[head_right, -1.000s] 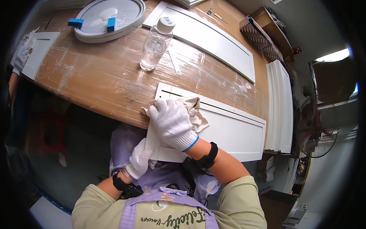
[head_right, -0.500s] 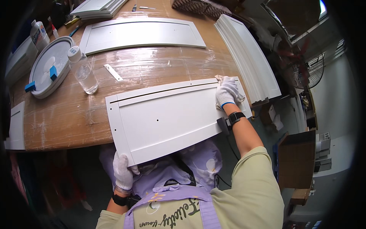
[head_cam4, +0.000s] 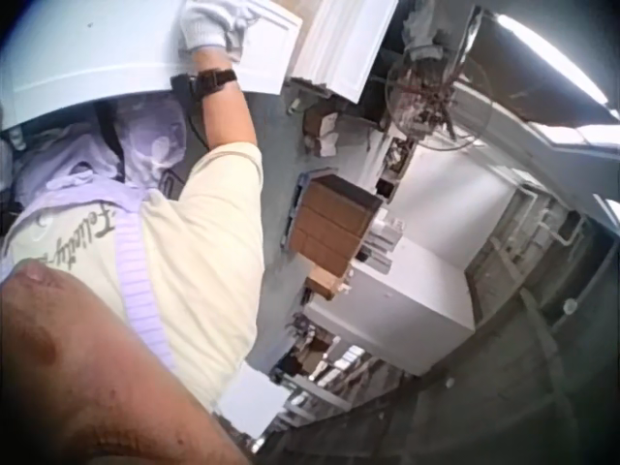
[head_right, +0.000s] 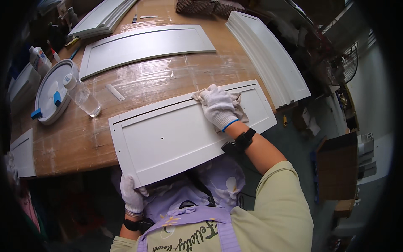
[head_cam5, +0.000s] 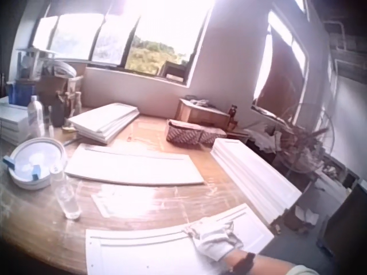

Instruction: Cleaning and inspecting white furniture panels using a cloth and a scraper.

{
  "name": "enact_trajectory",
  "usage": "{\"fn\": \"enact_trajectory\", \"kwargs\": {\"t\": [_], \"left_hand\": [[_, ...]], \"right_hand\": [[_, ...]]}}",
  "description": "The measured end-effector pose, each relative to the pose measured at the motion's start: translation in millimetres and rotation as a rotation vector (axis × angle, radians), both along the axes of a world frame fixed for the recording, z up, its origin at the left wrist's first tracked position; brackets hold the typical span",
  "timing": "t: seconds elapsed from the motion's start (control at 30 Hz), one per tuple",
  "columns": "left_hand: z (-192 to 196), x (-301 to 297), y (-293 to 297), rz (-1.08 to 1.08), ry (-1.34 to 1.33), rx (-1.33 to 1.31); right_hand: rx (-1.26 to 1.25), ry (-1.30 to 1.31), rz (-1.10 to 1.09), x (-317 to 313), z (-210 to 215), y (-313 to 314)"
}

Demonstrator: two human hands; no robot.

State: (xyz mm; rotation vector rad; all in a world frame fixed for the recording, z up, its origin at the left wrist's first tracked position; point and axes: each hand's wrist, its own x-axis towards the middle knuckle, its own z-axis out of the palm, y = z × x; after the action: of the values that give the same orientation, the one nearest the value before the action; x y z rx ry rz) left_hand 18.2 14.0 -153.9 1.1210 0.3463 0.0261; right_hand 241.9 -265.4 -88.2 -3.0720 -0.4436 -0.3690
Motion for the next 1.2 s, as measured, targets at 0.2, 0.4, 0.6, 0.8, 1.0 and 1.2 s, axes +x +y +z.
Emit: {"fn": "enact_trajectory", "kwargs": {"t": [0.2, 0.4, 0.6, 0.8, 1.0, 1.2], "left_hand": [[2, -3, 4, -0.017, 0.029, 0.039], [-3, -2, 2, -0.005, 0.025, 0.018], [-1, 1, 0, -0.032, 0.005, 0.042], [-3, -4, 1, 0.021, 0.013, 0.019], [-3, -4, 1, -0.003, 0.011, 0.054], [0, -3, 2, -0.004, 0.024, 0.043]], "right_hand": [[-0.065, -0.058, 0.097, 0, 3, -2], [0.012, 0.034, 0.185, -9, 1, 24], [-0.063, 0.071, -0.05, 36, -35, -65], [-0.049, 0.076, 0.1, -17, 11, 37], [-0.055, 0.104, -0.13, 9, 16, -31], [-0.229, 0.284, -0.247, 17, 30, 33]]}}
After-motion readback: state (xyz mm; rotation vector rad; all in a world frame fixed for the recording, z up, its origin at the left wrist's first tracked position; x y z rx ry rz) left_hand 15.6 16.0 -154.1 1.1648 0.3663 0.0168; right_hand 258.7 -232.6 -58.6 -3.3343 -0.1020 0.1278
